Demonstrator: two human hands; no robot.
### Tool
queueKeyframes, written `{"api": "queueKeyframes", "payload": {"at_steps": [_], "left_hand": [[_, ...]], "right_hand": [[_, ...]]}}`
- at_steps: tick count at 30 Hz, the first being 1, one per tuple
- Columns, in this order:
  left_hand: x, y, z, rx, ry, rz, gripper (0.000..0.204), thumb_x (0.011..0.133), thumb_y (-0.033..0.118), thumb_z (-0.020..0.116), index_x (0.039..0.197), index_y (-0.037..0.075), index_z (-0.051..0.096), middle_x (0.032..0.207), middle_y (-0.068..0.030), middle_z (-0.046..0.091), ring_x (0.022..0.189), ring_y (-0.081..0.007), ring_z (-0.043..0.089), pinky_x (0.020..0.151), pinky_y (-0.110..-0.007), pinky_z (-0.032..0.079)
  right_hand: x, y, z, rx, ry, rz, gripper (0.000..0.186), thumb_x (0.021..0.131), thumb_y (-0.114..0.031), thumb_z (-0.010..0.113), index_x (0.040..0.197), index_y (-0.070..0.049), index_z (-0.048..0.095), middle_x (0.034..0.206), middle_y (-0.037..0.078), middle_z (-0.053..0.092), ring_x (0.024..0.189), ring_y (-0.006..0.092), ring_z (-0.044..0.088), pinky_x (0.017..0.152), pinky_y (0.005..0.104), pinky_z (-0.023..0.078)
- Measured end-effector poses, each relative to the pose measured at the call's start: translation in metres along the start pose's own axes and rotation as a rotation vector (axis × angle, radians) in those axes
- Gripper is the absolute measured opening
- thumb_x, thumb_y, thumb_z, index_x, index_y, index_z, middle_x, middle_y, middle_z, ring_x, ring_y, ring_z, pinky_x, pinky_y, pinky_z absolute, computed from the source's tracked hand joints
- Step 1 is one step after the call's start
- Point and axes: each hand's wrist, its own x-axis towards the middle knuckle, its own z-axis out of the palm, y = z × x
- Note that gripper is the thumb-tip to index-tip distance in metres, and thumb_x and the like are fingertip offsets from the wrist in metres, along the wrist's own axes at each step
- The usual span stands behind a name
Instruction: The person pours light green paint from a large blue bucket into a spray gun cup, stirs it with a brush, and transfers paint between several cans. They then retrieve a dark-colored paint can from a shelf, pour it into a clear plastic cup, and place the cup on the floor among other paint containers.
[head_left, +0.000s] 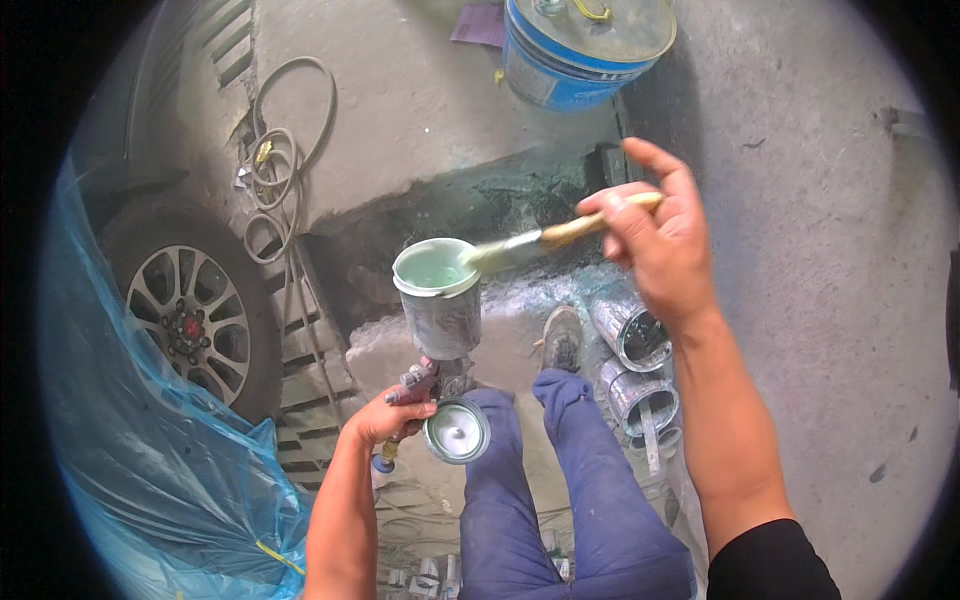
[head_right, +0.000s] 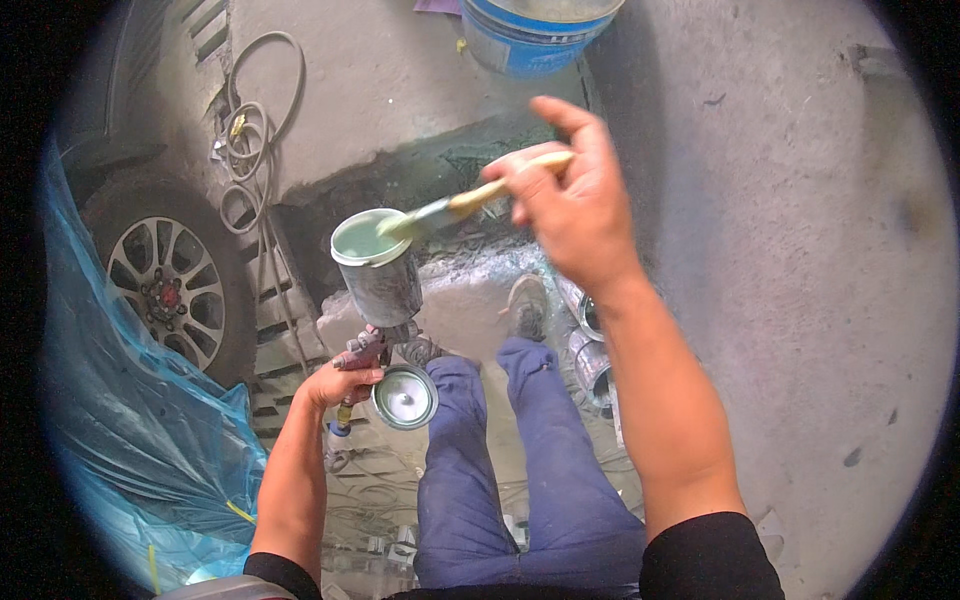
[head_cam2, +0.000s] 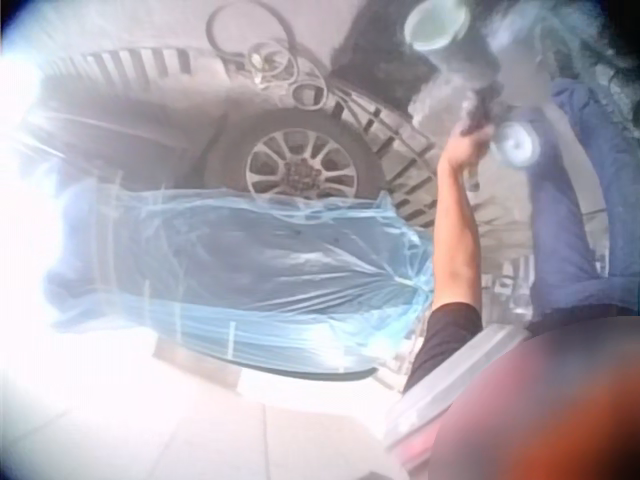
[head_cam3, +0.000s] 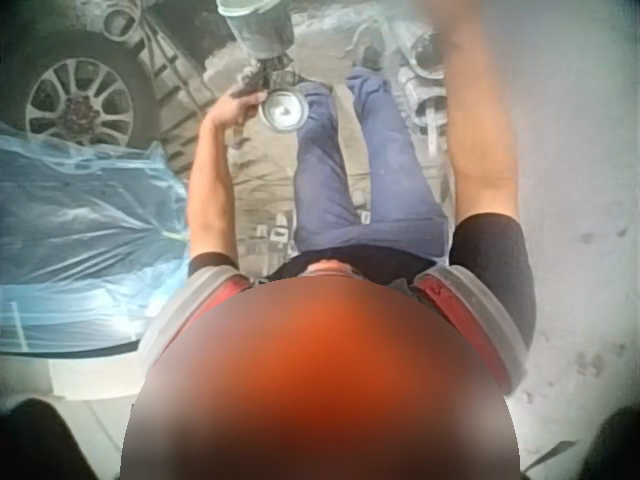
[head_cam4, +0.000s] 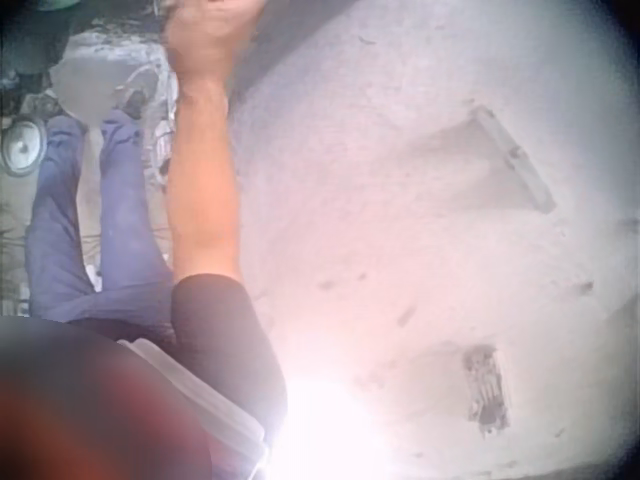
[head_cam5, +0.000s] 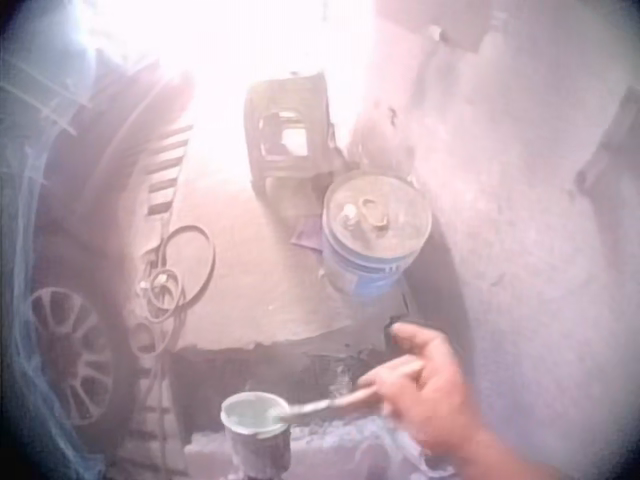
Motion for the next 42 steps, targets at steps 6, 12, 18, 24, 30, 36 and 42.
{"api": "queueKeyframes", "payload": {"at_steps": [6,12,18,24,30,36,42], "left_hand": [[-0.004,0.002,0.002,-0.025,-0.086,-0.047,0.025,0.085,0.026,0.075,0.083,0.013,0.055,0.059,0.0051,0.045,0.049,-0.0068,0.037,0.044,-0.026,0.024],[-0.015,0.011,0.013,-0.051,-0.105,-0.065,0.025,0.086,0.026,0.074,0.076,0.012,0.056,0.058,0.0062,0.043,0.048,-0.0063,0.035,0.044,-0.025,0.022],[-0.012,0.004,0.011,-0.066,-0.133,-0.051,0.026,0.086,0.027,0.073,0.076,0.012,0.055,0.057,0.0065,0.042,0.046,-0.006,0.033,0.043,-0.025,0.022],[-0.014,0.012,0.013,-0.077,-0.051,-0.09,0.021,0.086,0.024,0.073,0.08,0.012,0.057,0.062,0.0058,0.045,0.05,-0.0069,0.037,0.045,-0.024,0.025],[-0.003,0.017,0.011,0.096,-0.084,-0.033,0.019,0.087,0.022,0.072,0.081,0.01,0.059,0.067,0.0041,0.049,0.056,-0.0082,0.042,0.05,-0.026,0.031],[0.0,0.025,0.022,0.376,0.087,0.095,0.016,0.087,0.017,0.067,0.086,0.003,0.06,0.079,-0.0024,0.06,0.076,-0.0137,0.054,0.071,-0.032,0.046],[0.017,0.009,0.019,0.524,0.091,0.189,0.021,0.086,0.02,0.067,0.095,0.002,0.061,0.082,-0.007,0.064,0.078,-0.0181,0.057,0.074,-0.035,0.047]], "right_hand": [[0.029,0.037,-0.028,-0.147,0.156,0.013,0.05,0.09,-0.01,0.059,0.134,0.002,0.037,0.093,0.01,0.07,0.068,0.0085,0.057,0.06,0.0218,0.049],[0.019,0.035,-0.01,-0.253,-0.013,0.005,0.049,0.09,-0.01,0.06,0.133,0.002,0.039,0.093,0.009,0.07,0.067,0.0081,0.057,0.062,0.0217,0.049],[0.001,0.005,-0.007,0.018,-0.092,0.065,0.047,0.091,-0.009,0.058,0.132,0.002,0.04,0.092,0.009,0.068,0.067,0.0077,0.055,0.062,0.023,0.049],[0.008,0.025,-0.039,-0.102,0.152,0.038,0.044,0.091,-0.007,0.057,0.13,0.002,0.04,0.091,0.011,0.068,0.067,0.0079,0.056,0.064,0.0235,0.05],[0.003,0.042,-0.04,-0.345,0.114,0.004,0.043,0.09,-0.007,0.059,0.13,0.001,0.043,0.09,0.01,0.068,0.068,0.0081,0.057,0.063,0.0232,0.049],[-0.017,-0.018,-0.037,-0.306,0.009,-0.173,0.044,0.088,-0.005,0.059,0.13,0.001,0.045,0.09,0.008,0.067,0.075,0.0118,0.064,0.068,0.0261,0.053],[-0.001,-0.059,0.005,-0.609,-0.564,-0.303,0.048,0.082,0.003,0.058,0.129,-0.002,0.047,0.079,0.007,0.067,0.071,0.0145,0.066,0.065,0.0266,0.052]]}}
